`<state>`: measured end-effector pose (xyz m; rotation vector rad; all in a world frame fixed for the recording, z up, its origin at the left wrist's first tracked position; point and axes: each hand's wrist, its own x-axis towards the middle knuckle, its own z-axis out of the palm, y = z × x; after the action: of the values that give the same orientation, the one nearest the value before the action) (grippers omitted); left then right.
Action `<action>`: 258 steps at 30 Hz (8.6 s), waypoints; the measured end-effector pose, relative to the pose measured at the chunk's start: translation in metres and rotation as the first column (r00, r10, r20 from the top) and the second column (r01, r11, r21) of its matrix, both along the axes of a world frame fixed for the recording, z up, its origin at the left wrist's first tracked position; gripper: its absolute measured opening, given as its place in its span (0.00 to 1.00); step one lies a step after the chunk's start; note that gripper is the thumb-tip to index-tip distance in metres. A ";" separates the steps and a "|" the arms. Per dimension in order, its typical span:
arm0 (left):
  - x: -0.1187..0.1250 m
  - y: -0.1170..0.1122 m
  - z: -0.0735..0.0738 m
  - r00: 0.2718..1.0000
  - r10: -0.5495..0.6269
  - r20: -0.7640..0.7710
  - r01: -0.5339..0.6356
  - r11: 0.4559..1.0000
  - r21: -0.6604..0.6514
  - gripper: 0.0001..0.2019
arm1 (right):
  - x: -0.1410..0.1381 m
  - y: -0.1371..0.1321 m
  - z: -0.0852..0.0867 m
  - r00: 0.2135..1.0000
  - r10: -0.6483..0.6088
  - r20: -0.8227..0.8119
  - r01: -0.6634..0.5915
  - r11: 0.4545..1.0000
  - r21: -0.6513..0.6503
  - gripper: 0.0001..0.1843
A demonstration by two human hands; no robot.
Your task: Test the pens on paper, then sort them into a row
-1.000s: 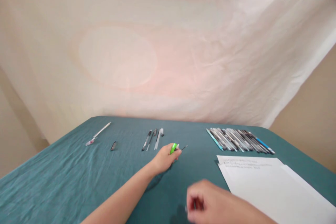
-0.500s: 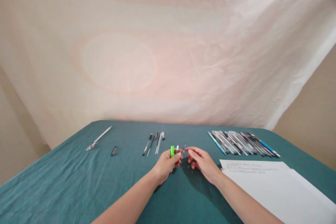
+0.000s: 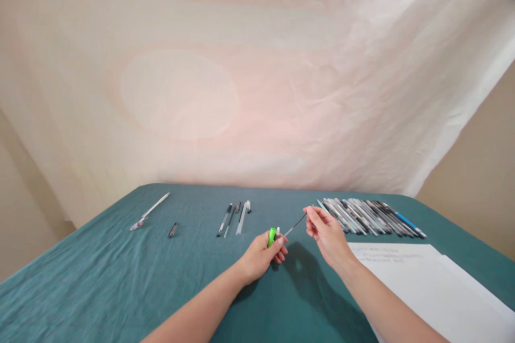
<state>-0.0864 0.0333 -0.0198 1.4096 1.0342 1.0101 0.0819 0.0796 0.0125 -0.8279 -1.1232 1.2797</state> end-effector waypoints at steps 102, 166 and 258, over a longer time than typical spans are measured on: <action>-0.001 -0.002 0.003 0.993 -0.080 -0.091 0.087 0.992 0.087 0.14 | -0.012 -0.016 -0.009 0.807 0.243 0.538 -0.362 0.924 0.126 0.10; -0.003 -0.013 0.019 0.990 -0.018 -0.143 0.044 0.982 0.186 0.20 | -0.001 -0.012 0.022 0.892 0.215 0.398 -0.261 0.963 0.066 0.16; 0.000 -0.015 0.021 0.860 0.318 -0.400 -0.137 0.898 0.419 0.12 | -0.007 -0.017 0.002 0.950 0.190 0.248 -0.186 0.982 -0.036 0.19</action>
<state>-0.0864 0.0188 0.0008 1.9414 1.4407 1.1188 0.0746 0.0626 0.0146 -0.9279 -1.4248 1.3661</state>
